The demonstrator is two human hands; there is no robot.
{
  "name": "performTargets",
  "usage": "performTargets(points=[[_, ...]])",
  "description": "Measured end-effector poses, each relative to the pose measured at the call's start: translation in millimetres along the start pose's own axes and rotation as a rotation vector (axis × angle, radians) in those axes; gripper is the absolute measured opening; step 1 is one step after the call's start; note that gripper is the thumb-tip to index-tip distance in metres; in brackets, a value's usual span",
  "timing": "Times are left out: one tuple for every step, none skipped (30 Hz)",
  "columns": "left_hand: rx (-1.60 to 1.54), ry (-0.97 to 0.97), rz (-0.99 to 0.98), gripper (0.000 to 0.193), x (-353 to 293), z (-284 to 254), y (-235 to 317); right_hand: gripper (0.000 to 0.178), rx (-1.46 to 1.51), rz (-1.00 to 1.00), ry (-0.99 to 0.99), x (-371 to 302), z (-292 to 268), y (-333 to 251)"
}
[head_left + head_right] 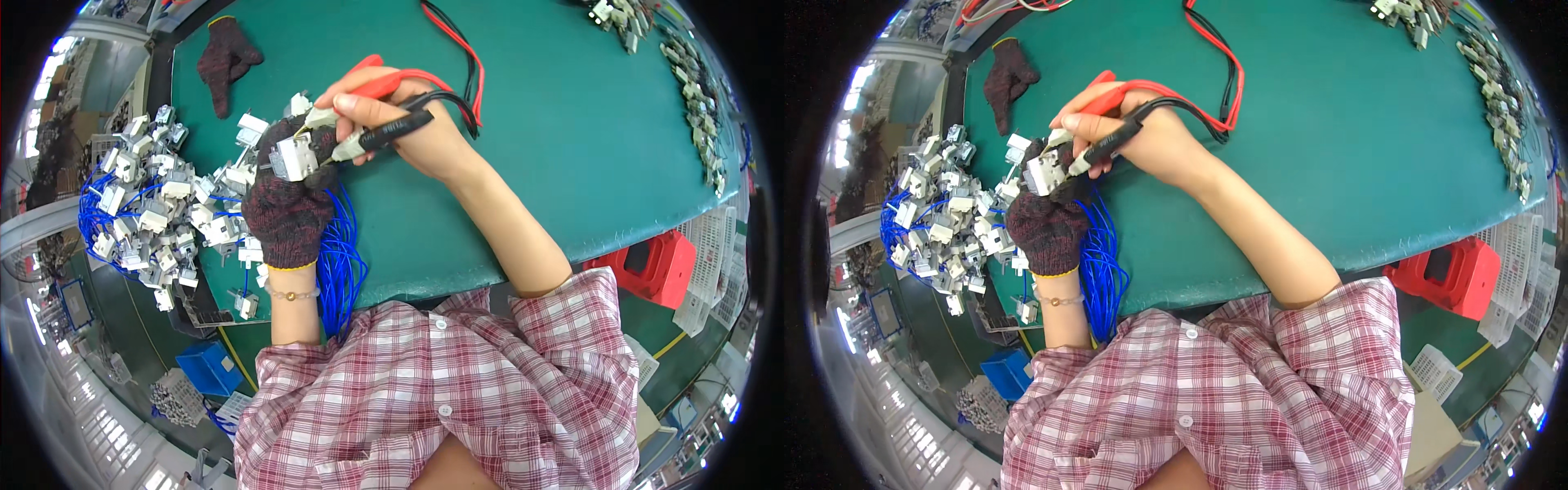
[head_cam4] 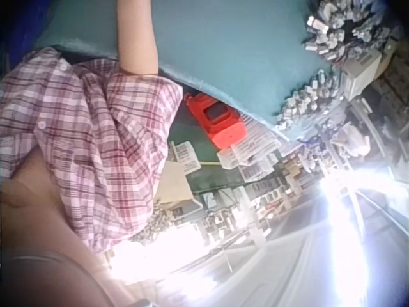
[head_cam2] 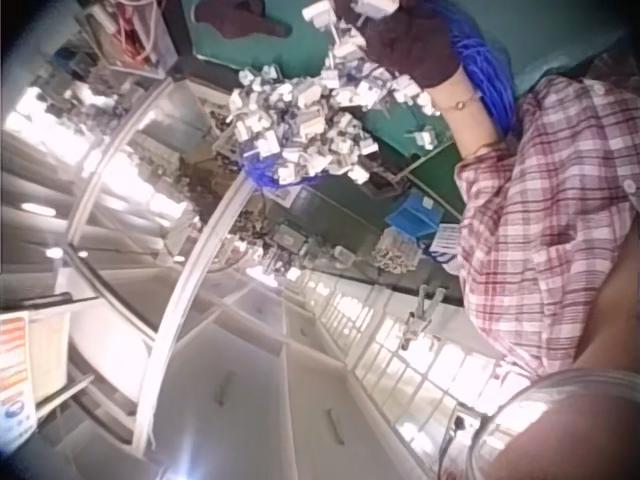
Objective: The recorder is assembling electronic components and wiring harnesses at a manufacturing workbench.
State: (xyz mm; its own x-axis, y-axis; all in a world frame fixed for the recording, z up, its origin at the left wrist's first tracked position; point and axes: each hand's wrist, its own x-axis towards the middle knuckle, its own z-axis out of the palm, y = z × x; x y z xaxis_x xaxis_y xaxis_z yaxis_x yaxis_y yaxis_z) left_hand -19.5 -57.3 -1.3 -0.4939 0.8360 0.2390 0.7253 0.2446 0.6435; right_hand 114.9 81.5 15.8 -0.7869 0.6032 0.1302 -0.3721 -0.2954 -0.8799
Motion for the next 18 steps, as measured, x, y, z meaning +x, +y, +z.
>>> performTargets(points=[[-0.061, -0.001, 0.018, 0.045, -2.2, 2.5, -5.2, 0.021, 0.016, -0.013, -0.003, -0.8, 2.3, 1.8], [-0.122, 0.003, 0.034, 0.045, -2.6, 3.8, -4.0, 0.02, 0.032, -0.026, -0.009, -0.7, 3.8, 4.3], [0.007, 0.055, 0.135, 0.045, 1.6, 0.5, 6.0, 0.02, 0.034, -0.017, -0.015, 0.0, 4.8, 6.0], [0.008, 0.057, 0.125, 0.045, 1.2, 1.1, 3.8, 0.02, 0.008, -0.075, -0.02, 0.7, 5.5, 7.4], [0.155, 0.11, 0.189, 0.046, -0.3, 1.5, 0.4, 0.019, -0.016, -0.131, -0.026, 1.3, 6.9, 9.5], [0.304, 0.161, 0.253, 0.047, -1.4, 1.8, -1.9, 0.019, -0.014, -0.122, -0.033, 0.9, 8.5, 9.9], [0.306, 0.162, 0.242, 0.047, -1.0, 1.5, -0.8, 0.018, -0.032, -0.144, -0.017, 0.1, 10.4, 9.0], [0.212, 0.147, 0.224, 0.047, 2.3, 0.8, 5.3, 0.018, -0.053, -0.169, 0.002, -0.7, 11.6, 8.2], [0.119, 0.132, 0.206, 0.046, 4.3, 0.1, 9.3, 0.018, -0.037, -0.206, 0.027, -0.9, 13.2, 9.9], [0.119, 0.133, 0.201, 0.046, 4.4, -0.5, 10.3, 0.018, -0.036, -0.201, 0.024, -0.8, 13.5, 9.8], [0.12, 0.13, 0.193, 0.046, 4.6, -0.4, 11.2, 0.018, -0.064, -0.217, 0.019, -0.7, 13.1, 8.8], [0.121, 0.127, 0.185, 0.045, 4.7, -0.4, 12.0, 0.018, -0.092, -0.233, 0.014, -0.9, 12.7, 7.6], [0.123, 0.124, 0.179, 0.045, 4.6, -0.3, 12.6, 0.018, -0.092, -0.231, 0.013, -1.2, 12.5, 6.4], [0.126, 0.122, 0.172, 0.044, 4.3, -0.6, 12.7, 0.018, -0.119, -0.234, 0.007, -1.3, 12.8, 5.5], [0.129, 0.12, 0.165, 0.044, 4.0, -0.8, 12.4, 0.018, -0.145, -0.239, 0.001, -1.5, 12.9, 4.4], [0.13, 0.121, 0.163, 0.044, 4.3, -0.6, 10.4, 0.018, -0.144, -0.238, -0.001, -2.3, 12.4, 2.4], [0.183, 0.154, 0.219, 0.044, 5.2, 0.5, 7.4, 0.019, -0.115, -0.201, 0.009, -3.5, 11.1, -0.4], [0.236, 0.187, 0.275, 0.045, 5.2, 1.7, 5.3, 0.019, -0.085, -0.164, 0.019, -4.1, 10.5, -2.1]])
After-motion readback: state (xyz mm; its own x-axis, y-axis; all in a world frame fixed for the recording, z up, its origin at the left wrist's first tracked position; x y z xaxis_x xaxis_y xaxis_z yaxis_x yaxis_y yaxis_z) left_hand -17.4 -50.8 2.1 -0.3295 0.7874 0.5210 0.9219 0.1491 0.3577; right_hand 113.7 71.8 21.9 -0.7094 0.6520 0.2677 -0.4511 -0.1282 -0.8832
